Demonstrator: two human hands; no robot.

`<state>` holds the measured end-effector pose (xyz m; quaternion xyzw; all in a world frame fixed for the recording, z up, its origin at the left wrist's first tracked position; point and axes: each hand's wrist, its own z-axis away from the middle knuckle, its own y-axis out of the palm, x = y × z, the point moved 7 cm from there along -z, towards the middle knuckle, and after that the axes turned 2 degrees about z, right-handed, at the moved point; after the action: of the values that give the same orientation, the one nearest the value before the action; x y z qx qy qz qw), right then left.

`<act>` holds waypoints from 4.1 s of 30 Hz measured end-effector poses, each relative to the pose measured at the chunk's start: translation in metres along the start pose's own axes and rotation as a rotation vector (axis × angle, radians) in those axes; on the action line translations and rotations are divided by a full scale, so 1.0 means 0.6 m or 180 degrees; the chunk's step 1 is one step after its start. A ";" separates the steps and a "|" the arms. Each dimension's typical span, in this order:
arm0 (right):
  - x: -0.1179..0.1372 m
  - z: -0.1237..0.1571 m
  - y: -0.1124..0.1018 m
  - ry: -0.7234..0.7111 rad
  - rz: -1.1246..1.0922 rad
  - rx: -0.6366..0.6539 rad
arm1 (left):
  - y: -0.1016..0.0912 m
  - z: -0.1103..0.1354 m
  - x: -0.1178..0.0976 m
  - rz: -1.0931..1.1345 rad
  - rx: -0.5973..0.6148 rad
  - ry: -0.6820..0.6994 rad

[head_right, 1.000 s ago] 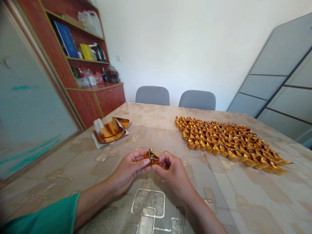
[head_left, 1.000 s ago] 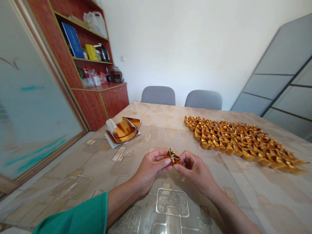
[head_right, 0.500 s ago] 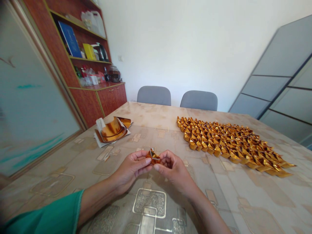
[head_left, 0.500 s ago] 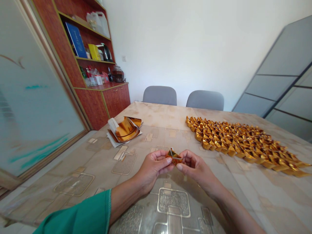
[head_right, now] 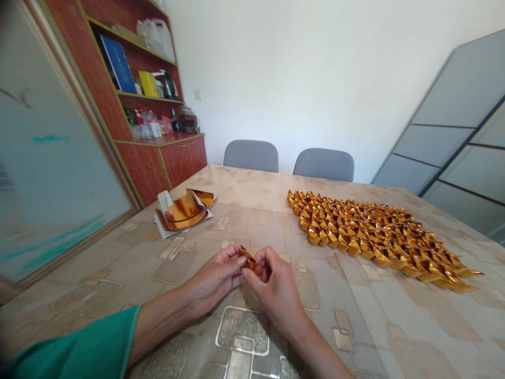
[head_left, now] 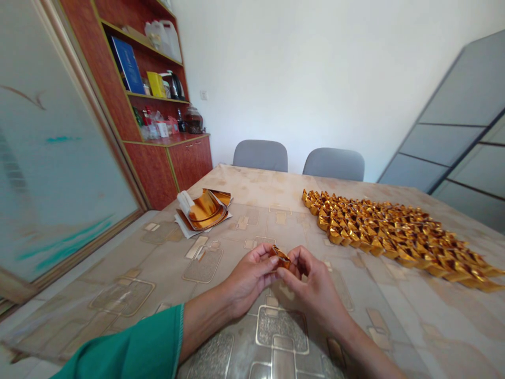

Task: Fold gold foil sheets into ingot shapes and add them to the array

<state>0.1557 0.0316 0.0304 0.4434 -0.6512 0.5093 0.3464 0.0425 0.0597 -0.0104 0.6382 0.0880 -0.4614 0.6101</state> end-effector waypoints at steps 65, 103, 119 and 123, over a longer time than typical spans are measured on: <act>-0.043 -0.015 0.003 0.0095 -0.0644 0.0348 | -0.022 -0.002 -0.024 -0.0163 -0.0690 0.0323; -0.021 -0.016 -0.016 0.0383 -0.0812 0.0287 | -0.020 0.000 -0.012 -0.0194 -0.0575 0.0204; -0.020 -0.024 -0.033 0.0059 -0.0511 -0.0045 | -0.018 0.002 -0.017 -0.0751 -0.0505 0.0164; -0.020 -0.021 -0.033 -0.0010 -0.0460 -0.0011 | -0.010 0.005 -0.027 -0.0880 -0.0391 0.0363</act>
<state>0.1782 0.0449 0.0299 0.4895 -0.6189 0.4811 0.3819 0.0280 0.0661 -0.0025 0.6067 0.2375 -0.4977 0.5725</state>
